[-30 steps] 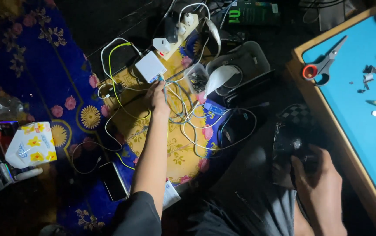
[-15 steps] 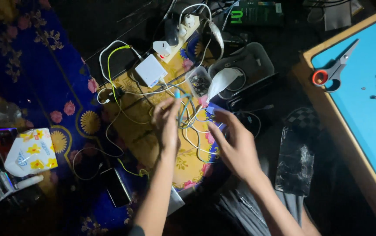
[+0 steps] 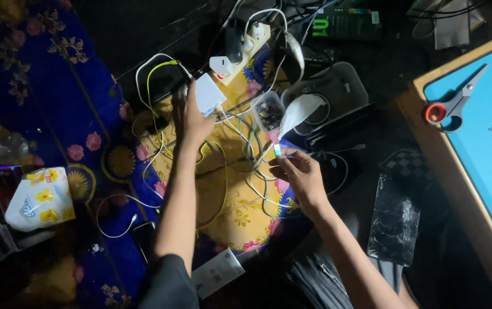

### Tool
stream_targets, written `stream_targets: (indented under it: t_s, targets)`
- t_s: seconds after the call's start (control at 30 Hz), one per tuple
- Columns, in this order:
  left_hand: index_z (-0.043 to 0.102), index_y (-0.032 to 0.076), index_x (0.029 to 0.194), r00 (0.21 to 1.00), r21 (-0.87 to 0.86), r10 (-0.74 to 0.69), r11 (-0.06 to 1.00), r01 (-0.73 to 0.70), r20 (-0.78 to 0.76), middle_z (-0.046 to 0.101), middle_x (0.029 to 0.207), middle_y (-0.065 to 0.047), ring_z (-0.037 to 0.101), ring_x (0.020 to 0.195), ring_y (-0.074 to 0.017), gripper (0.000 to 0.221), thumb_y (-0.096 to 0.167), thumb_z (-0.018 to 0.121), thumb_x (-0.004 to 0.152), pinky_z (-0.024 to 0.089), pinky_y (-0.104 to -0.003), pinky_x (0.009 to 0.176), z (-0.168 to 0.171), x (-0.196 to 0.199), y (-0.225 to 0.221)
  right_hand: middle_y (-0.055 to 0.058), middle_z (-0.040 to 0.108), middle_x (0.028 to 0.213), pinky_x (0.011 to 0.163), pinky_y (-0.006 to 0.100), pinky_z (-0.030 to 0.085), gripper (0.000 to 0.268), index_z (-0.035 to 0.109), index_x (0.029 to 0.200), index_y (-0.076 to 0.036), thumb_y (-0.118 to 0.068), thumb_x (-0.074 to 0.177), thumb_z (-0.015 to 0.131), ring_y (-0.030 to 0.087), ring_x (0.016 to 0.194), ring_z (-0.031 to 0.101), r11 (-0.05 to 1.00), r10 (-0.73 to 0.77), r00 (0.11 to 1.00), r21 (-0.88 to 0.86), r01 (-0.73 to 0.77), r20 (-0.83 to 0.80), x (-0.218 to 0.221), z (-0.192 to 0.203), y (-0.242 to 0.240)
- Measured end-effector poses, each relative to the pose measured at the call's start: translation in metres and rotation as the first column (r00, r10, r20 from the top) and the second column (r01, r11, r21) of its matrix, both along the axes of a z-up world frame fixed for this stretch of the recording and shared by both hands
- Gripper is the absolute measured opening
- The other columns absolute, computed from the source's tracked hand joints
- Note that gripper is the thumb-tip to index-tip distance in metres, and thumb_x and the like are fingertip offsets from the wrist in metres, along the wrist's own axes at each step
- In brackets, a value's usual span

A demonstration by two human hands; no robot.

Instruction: Connecting internal ribbon cables and wires of a mobile phone and testing the connection with a charger.

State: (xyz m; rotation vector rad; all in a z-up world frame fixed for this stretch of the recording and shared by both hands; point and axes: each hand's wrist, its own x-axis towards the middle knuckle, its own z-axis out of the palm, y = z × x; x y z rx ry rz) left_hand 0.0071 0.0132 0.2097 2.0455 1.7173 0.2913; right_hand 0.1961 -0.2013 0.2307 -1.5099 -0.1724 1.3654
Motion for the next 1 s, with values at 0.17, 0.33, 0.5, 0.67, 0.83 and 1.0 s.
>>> stream_targets:
  t_s: [0.17, 0.33, 0.5, 0.67, 0.83, 1.0]
  targets:
    - [0.064, 0.008, 0.146, 0.985, 0.164, -0.164, 0.974, 0.155, 0.045, 0.065, 0.128, -0.021, 0.064, 0.124, -0.046, 0.085, 0.018, 0.08, 0.063, 0.049, -0.057, 0.107, -0.051, -0.035, 0.042, 0.025, 0.078, 0.095, 0.083, 0.046, 0.068, 0.023, 0.08, 0.112, 0.005, -0.008, 0.094, 0.085, 0.028, 0.084, 0.077, 0.997, 0.004, 1.0, 0.082, -0.006, 0.024, -0.012, -0.01, 0.0]
    - [0.055, 0.01, 0.152, 0.985, 0.063, -0.047, 0.997, 0.037, 0.165, 0.061, 0.141, -0.019, 0.056, 0.137, -0.0437, 0.091, 0.02, 0.082, 0.065, 0.04, -0.057, 0.116, -0.01, -0.03, 0.003, 0.023, 0.079, 0.094, 0.082, 0.041, 0.069, 0.028, 0.078, 0.114, 0.006, -0.005, 0.09, 0.088, 0.025, 0.082, 0.077, 0.992, 0.003, 0.999, 0.126, -0.01, 0.052, -0.021, 0.008, 0.017]
    - [0.059, 0.019, 0.147, 0.94, 0.1, 0.005, 0.994, -0.042, 0.34, 0.066, 0.142, -0.019, 0.061, 0.138, -0.0438, 0.085, 0.021, 0.093, 0.069, 0.053, -0.052, 0.109, 0.039, -0.019, -0.044, 0.023, 0.08, 0.088, 0.077, 0.036, 0.069, 0.024, 0.08, 0.109, 0.005, -0.002, 0.088, 0.088, 0.023, 0.078, 0.079, 0.986, -0.012, 0.998, 0.169, 0.002, 0.061, -0.041, 0.008, 0.039]
    - [0.061, 0.02, 0.145, 0.917, -0.021, 0.099, 0.995, -0.099, 0.387, 0.065, 0.145, -0.019, 0.06, 0.138, -0.0443, 0.084, 0.019, 0.096, 0.068, 0.055, -0.047, 0.11, 0.091, -0.013, -0.078, 0.019, 0.082, 0.086, 0.074, 0.033, 0.069, 0.018, 0.083, 0.106, -0.002, -0.007, 0.089, 0.089, 0.019, 0.076, 0.08, 0.983, -0.009, 0.991, 0.183, -0.016, 0.134, -0.054, 0.003, 0.053]
    - [0.063, 0.018, 0.143, 0.911, 0.061, 0.015, 0.997, -0.045, 0.413, 0.066, 0.14, -0.017, 0.061, 0.137, -0.0435, 0.082, 0.016, 0.096, 0.068, 0.056, -0.048, 0.104, 0.08, -0.019, -0.084, 0.019, 0.082, 0.085, 0.074, 0.032, 0.068, 0.019, 0.083, 0.106, -0.001, -0.007, 0.089, 0.089, 0.018, 0.076, 0.078, 0.982, 0.0, 0.984, 0.185, -0.034, 0.179, -0.055, 0.016, 0.054]
    - [0.064, 0.015, 0.141, 0.907, 0.144, -0.04, 0.989, -0.023, 0.419, 0.066, 0.137, -0.015, 0.06, 0.136, -0.04, 0.082, 0.016, 0.097, 0.066, 0.058, -0.046, 0.1, 0.06, -0.024, -0.085, 0.017, 0.081, 0.082, 0.073, 0.031, 0.066, 0.019, 0.084, 0.108, -0.002, -0.007, 0.089, 0.087, 0.016, 0.074, 0.078, 0.984, 0.032, 0.969, 0.165, -0.074, 0.245, -0.051, 0.021, 0.054]
